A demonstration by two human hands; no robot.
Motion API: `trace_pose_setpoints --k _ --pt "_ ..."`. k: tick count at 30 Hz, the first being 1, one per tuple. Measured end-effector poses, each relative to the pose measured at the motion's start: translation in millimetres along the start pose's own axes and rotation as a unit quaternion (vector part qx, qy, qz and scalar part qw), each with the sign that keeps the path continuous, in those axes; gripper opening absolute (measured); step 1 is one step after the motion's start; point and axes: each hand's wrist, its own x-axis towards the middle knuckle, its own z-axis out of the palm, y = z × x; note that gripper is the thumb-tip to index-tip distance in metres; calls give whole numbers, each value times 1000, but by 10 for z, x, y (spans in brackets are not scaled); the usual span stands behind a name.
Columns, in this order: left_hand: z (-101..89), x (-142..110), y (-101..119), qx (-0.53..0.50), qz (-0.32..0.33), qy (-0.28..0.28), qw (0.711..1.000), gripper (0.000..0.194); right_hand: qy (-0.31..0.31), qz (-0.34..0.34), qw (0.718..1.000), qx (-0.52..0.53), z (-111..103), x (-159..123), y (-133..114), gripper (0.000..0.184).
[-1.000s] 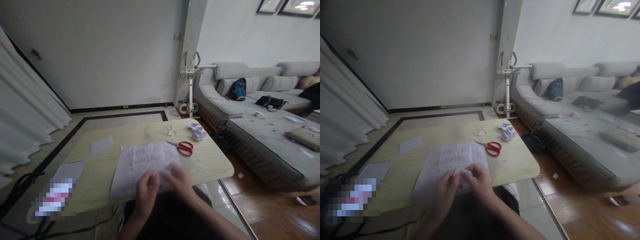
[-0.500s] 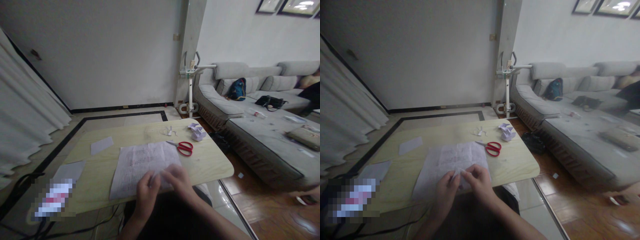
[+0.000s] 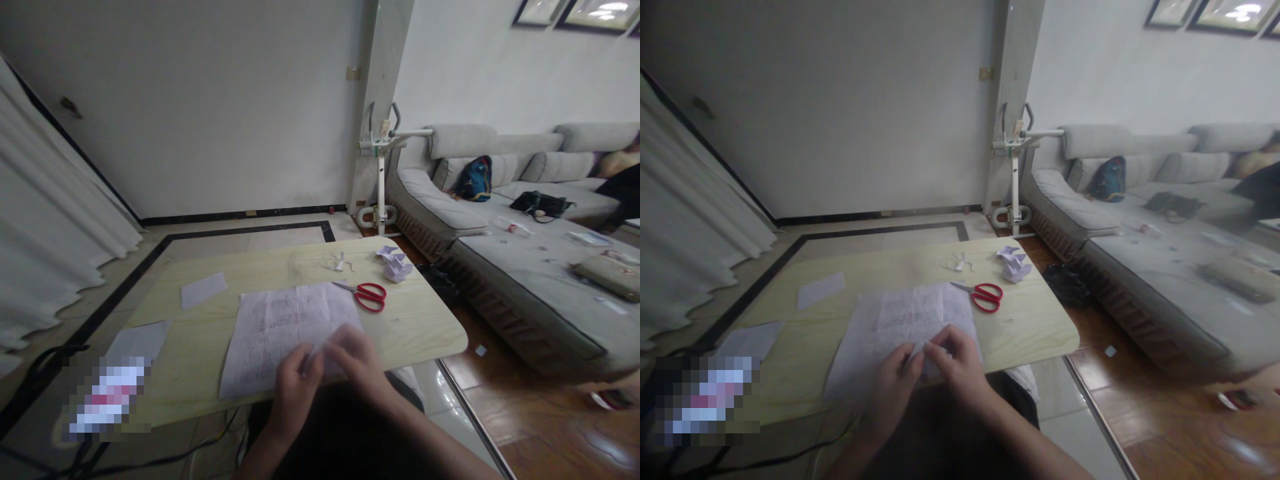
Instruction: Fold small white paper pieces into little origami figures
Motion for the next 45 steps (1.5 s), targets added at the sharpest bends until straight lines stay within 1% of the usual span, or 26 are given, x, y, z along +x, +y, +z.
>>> trace_pose_setpoints --k 3,5,7,9,12,14,16,18,19,21,24,26,28,30,31,35,36,38,42,45 --pt "-25 6 3 -1 -7 -58 998 28 -33 -1 999 -17 -37 35 7 19" --pt "-36 10 -3 15 0 -88 996 26 -51 -3 998 -38 -56 53 1 17" --pt "-41 14 -19 32 15 -86 996 24 -60 -8 996 -62 -65 57 -17 18" --pt "-43 17 -38 31 18 -77 996 24 -57 -18 995 -76 -65 51 -40 19" --pt "-47 18 -47 0 -12 -103 995 29 -51 -31 995 -76 -55 42 -53 18" --pt "-51 19 -46 -10 -26 -119 993 32 -50 -26 995 -78 -52 43 -44 18" --pt "-58 24 -50 -11 -27 -110 994 34 -49 -20 995 -84 -63 42 -36 17" --pt "-71 33 -62 -18 -41 -80 996 31 -52 -24 994 -90 -95 28 -48 13" --pt "-80 39 -67 -25 -54 -64 996 28 -58 -31 993 -96 -119 14 -63 14" --pt "-100 54 -66 -39 -78 -36 996 25 -83 -53 988 -121 -171 -22 -106 23" --pt "-120 69 -28 -45 -90 -5 995 23 -120 -110 973 -163 -226 -71 -172 23" --pt "-116 67 -5 -39 -96 -2 995 24 -138 -146 963 -179 -230 -84 -197 22" --pt "-99 57 -13 -47 -111 -15 993 26 -151 -166 955 -192 -218 -80 -201 20" --pt "-83 47 -51 -63 -124 -26 990 29 -145 -177 952 -205 -207 -68 -186 19" --pt "-80 44 -75 -69 -128 -19 989 30 -141 -181 950 -213 -205 -62 -172 19" --pt "-109 64 -138 -68 -122 53 989 29 -148 -194 937 -248 -222 -50 -113 26" --pt "-121 73 -138 -64 -118 62 989 29 -151 -194 935 -255 -227 -50 -102 28" --pt "-141 88 -122 -57 -108 51 991 30 -151 -190 934 -264 -229 -53 -89 29" --pt "-148 98 -76 -44 -93 -2 995 30 -143 -181 935 -268 -219 -59 -89 26" --pt "-137 87 -83 -42 -93 -5 995 31 -128 -178 939 -265 -213 -62 -83 19"
